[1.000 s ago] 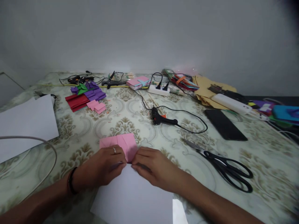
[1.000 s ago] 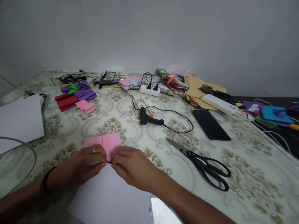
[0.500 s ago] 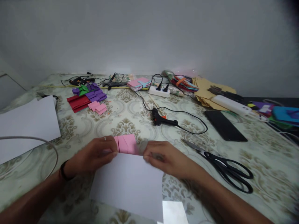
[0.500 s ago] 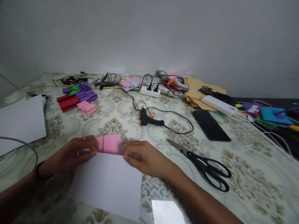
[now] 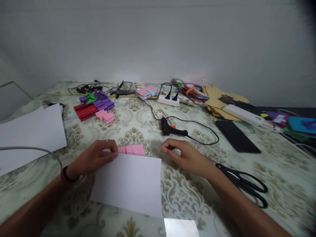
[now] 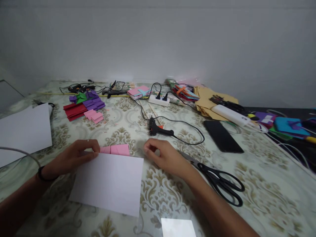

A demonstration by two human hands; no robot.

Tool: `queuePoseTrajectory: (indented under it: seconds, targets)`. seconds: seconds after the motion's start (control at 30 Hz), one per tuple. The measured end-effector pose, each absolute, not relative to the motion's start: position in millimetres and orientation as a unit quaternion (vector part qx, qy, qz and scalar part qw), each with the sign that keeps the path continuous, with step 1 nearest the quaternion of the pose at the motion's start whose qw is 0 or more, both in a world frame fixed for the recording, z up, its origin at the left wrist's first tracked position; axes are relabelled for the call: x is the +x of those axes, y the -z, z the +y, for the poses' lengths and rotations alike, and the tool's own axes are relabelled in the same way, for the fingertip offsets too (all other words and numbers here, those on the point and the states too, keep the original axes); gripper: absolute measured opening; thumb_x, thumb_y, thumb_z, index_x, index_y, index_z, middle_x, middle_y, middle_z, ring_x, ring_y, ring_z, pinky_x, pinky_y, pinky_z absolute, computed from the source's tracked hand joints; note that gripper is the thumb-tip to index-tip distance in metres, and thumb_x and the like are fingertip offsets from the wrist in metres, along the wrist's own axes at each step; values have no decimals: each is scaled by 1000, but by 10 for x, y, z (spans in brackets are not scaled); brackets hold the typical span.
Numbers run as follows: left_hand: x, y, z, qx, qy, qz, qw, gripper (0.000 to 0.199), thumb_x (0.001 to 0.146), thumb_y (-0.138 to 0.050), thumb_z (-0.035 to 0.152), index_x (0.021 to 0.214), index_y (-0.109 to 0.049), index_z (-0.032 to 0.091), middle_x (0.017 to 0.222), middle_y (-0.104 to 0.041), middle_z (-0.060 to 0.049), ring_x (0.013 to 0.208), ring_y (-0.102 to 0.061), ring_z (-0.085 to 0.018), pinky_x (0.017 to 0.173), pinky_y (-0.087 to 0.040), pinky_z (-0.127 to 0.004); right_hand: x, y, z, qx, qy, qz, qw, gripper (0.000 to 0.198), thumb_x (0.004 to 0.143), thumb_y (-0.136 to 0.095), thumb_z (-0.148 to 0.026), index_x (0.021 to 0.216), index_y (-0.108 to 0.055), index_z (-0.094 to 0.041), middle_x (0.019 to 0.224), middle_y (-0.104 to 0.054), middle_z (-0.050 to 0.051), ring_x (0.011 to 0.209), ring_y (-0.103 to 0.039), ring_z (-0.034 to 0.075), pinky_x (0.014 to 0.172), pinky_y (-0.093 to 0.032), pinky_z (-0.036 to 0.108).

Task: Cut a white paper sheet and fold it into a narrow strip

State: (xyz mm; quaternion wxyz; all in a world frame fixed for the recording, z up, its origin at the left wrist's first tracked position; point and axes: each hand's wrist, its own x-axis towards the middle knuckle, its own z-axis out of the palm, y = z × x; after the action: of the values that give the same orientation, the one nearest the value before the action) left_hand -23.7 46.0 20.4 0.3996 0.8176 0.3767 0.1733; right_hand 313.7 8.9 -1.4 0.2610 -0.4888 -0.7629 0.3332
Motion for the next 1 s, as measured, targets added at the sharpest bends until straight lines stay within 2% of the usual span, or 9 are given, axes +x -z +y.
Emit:
queuePoseTrajectory:
  seconds: [0.07, 0.13, 0.27, 0.37, 0.47, 0.67, 1.0]
  targets:
    - [-200, -176, 421, 825, -167, 366, 396, 26, 99, -52, 34, 82, -62, 18, 81, -64, 0, 76, -57, -14, 67, -43, -25, 3065, 52, 67, -485, -333, -759, 278, 19, 99, -57, -34, 100, -67, -18, 93, -72, 5, 83, -64, 19, 73, -49, 28]
    - [-167, -155, 385, 832, -174, 360, 385, 25, 100, -51, 32, 83, -63, 18, 83, -65, 0, 77, -59, -15, 71, -45, -26, 2996, 89, 35, -467, -353, -764, 272, 20, 99, -60, -35, 106, -69, -18, 98, -74, 6, 86, -66, 19, 77, -49, 29]
    - [-116, -152, 327, 844, -173, 366, 352, 23, 99, -50, 28, 82, -63, 19, 85, -67, -1, 77, -61, -16, 72, -47, -28, 2905, 111, -31, -462, -374, -768, 237, 21, 100, -58, -31, 92, -72, -18, 86, -74, 3, 75, -65, 17, 69, -46, 27]
    - [-72, -154, 259, 873, -143, 377, 276, 12, 95, -53, 19, 91, -65, 20, 94, -69, -3, 87, -64, -19, 80, -48, -32, 2838, 101, -90, -452, -361, -784, 224, 22, 100, -57, -27, 85, -71, -18, 80, -71, 2, 71, -62, 15, 66, -43, 26]
    - [-9, -137, 154, 902, -130, 352, 215, 13, 94, -54, 15, 92, -65, 21, 96, -70, -4, 94, -63, -22, 88, -46, -37, 2730, 115, -173, -418, -336, -815, 219, 20, 98, -58, -22, 83, -69, -18, 78, -68, 2, 69, -61, 15, 65, -42, 26]
    - [115, -69, -15, 907, -121, 304, 264, 12, 91, -59, 10, 87, -64, 20, 88, -69, -1, 88, -60, -20, 80, -43, -34, 2549, 174, -291, -352, -333, -846, 223, 15, 96, -57, -16, 86, -68, -19, 83, -71, 3, 77, -64, 17, 70, -45, 27]
    - [125, -14, -21, 885, -137, 317, 312, 15, 82, -59, 6, 80, -61, 21, 79, -67, 1, 79, -59, -16, 70, -40, -29, 2572, 157, -299, -330, -321, -853, 247, 15, 95, -57, -14, 86, -67, -19, 80, -68, 2, 74, -62, 16, 67, -43, 27]
